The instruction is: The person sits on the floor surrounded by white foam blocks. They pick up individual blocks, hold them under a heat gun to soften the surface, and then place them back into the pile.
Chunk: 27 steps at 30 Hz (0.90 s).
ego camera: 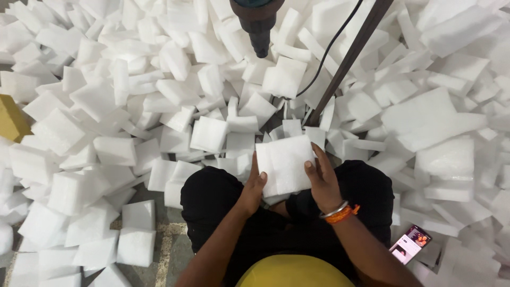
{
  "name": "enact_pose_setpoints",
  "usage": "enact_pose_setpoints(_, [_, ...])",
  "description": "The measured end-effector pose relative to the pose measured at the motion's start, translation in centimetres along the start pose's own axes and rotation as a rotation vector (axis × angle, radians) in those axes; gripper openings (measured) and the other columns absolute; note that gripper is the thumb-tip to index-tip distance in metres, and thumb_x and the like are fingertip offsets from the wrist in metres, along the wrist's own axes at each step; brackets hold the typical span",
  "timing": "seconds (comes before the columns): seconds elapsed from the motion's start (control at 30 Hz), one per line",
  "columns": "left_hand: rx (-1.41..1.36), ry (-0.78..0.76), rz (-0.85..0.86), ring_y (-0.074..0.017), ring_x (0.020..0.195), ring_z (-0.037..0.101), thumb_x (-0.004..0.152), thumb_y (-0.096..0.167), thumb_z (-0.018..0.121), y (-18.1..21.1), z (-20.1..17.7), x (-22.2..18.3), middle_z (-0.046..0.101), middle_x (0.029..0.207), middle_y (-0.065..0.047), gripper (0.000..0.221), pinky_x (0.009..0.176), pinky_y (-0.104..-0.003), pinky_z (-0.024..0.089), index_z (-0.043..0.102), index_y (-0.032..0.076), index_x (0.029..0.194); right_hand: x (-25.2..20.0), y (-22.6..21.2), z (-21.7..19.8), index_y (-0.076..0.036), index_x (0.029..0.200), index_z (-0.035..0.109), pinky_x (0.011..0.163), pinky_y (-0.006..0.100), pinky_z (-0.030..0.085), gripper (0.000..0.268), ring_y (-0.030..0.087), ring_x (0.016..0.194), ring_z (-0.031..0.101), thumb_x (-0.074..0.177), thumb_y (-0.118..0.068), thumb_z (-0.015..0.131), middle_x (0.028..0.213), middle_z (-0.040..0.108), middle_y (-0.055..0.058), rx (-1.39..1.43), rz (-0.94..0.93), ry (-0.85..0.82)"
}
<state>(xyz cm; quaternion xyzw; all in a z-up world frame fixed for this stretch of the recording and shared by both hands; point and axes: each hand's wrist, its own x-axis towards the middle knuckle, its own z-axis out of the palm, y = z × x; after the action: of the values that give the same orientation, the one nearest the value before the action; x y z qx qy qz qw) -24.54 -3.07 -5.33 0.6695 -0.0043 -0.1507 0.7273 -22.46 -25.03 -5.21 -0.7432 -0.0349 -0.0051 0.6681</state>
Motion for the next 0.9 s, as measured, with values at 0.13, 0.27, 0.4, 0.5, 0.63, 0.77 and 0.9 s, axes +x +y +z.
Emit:
enact_pose_setpoints(0.13, [0.131,0.049,0.018,-0.0369,0.156,0.013,0.1,0.05,0.041,0.5,0.3,1.9,0.004,0.171,-0.02,0.088,0.123,-0.047,0.019,-0.008,0.011,0.163,1.3,-0.1,0.6,-0.003,0.158,0.038,0.11,0.037,0.041,0.063,0.024,0.137,0.05,0.107,-0.037,0.053,0.153,0.049,0.019,-0.14,-0.101,0.1])
enact_pose_setpoints(0.27, [0.076,0.126,-0.1,-0.0343,0.152,0.025,0.099,0.047,0.035,1.2,0.5,3.7,0.014,0.17,-0.016,0.08,0.12,-0.043,0.025,-0.001,0.016,0.164,3.4,0.4,0.4,-0.009,0.159,0.04,0.103,0.034,0.048,0.066,0.021,0.116,0.06,0.101,-0.037,0.055,0.143,0.062,0.016,-0.133,0.05,0.085])
enact_pose_setpoints(0.4, [-0.335,0.144,-0.117,-0.0338,0.14,0.047,0.097,0.041,0.034,1.5,0.5,5.9,0.039,0.16,-0.018,0.075,0.112,-0.041,0.041,0.012,0.019,0.165,5.1,1.3,1.2,-0.008,0.167,0.038,0.099,0.039,0.048,0.068,0.031,0.108,0.055,0.106,-0.033,0.056,0.136,0.06,0.027,-0.018,0.183,0.103])
enact_pose_setpoints(0.5, [-0.498,0.207,-0.155,-0.0334,0.13,0.056,0.098,0.043,0.039,1.5,0.1,8.0,0.053,0.148,-0.018,0.071,0.105,-0.042,0.047,0.027,0.016,0.162,7.0,1.6,2.2,-0.001,0.157,0.037,0.112,0.033,0.04,0.064,0.02,0.135,0.051,0.104,-0.032,0.055,0.153,0.051,0.016,0.173,0.028,0.113])
enact_pose_setpoints(0.63, [-0.587,0.231,-0.131,-0.0295,0.127,0.058,0.096,0.047,0.047,3.2,-1.8,13.0,0.057,0.143,-0.012,0.071,0.102,-0.044,0.049,0.035,0.015,0.158,12.5,0.1,3.2,0.001,0.155,0.04,0.115,0.033,0.039,0.061,0.02,0.139,0.048,0.104,-0.027,0.056,0.157,0.048,0.015,0.354,0.025,0.139])
enact_pose_setpoints(0.77, [-0.648,0.139,0.101,-0.0274,0.129,0.058,0.096,0.046,0.056,7.7,-4.2,18.8,0.056,0.144,-0.011,0.07,0.105,-0.042,0.05,0.039,0.012,0.156,19.9,-4.6,3.6,-0.001,0.156,0.042,0.112,0.034,0.042,0.058,0.021,0.133,0.05,0.103,-0.018,0.058,0.153,0.049,0.013,0.565,-0.05,0.118])
enact_pose_setpoints(0.9, [-0.557,0.221,-0.027,-0.0236,0.128,0.058,0.096,0.055,0.051,13.2,-6.1,23.8,0.059,0.144,-0.006,0.069,0.099,-0.038,0.048,0.044,0.015,0.151,25.6,-9.9,3.4,-0.002,0.153,0.044,0.106,0.034,0.05,0.051,0.02,0.126,0.058,0.104,-0.012,0.053,0.146,0.056,0.011,0.544,-0.103,0.125])
